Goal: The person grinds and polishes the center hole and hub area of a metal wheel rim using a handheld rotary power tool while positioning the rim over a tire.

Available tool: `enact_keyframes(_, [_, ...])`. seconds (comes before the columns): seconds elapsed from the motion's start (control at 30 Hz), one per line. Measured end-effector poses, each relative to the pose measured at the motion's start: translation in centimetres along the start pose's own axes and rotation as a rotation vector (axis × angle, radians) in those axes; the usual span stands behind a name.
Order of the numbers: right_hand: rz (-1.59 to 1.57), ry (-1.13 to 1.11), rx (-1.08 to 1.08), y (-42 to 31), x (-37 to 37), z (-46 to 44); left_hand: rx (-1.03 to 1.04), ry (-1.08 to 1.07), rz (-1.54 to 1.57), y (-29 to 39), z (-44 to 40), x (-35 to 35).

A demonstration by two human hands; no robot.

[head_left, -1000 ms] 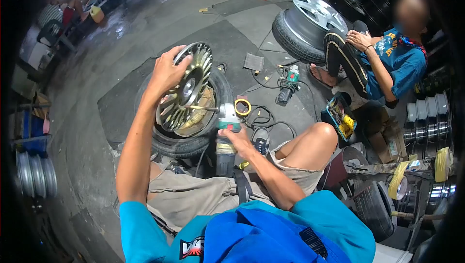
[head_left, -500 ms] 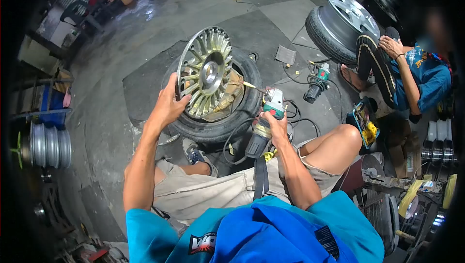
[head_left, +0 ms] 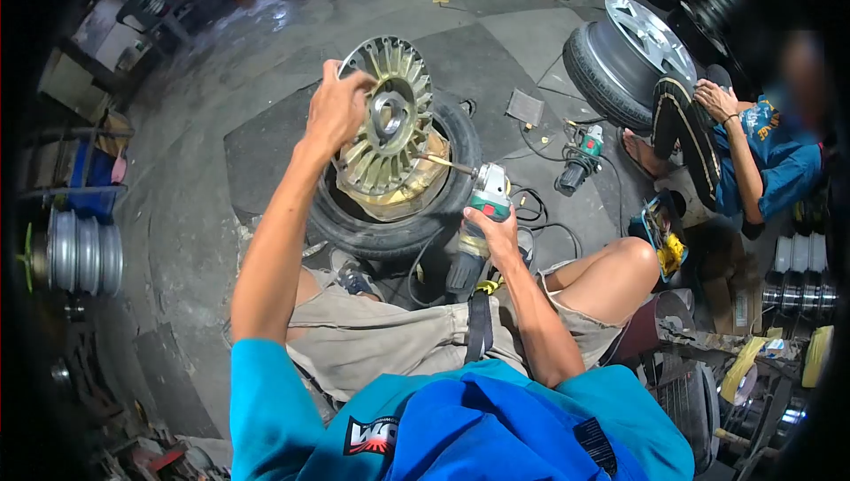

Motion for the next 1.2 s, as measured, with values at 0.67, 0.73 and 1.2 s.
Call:
enact_keyframes(0.67, [0.363,0.167,-0.338,-3.5,4.9,-2.4,0.056,0.207,0.326,1.2,-0.7,-0.9])
enact_keyframes(0.73, [0.375,0.181,-0.327,-3.6,5.0,-2.6,0.068,0.211,0.336,1.1,-0.6,-0.9])
enact_keyframes(1.2, [0.285,0.187,-0.324,0.0,4.3,-2.5,0.066,0.115,0.421,1.9,-0.6,-0.7])
Point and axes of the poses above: each hand's wrist, its own z-axis away from the middle knuckle, its own x-axis out of the palm, y = z × x, the point moved 2 cm from there along -z, towards the middle knuckle, and after that the axes turned 4 degrees about -z, right-handed, at the moved point
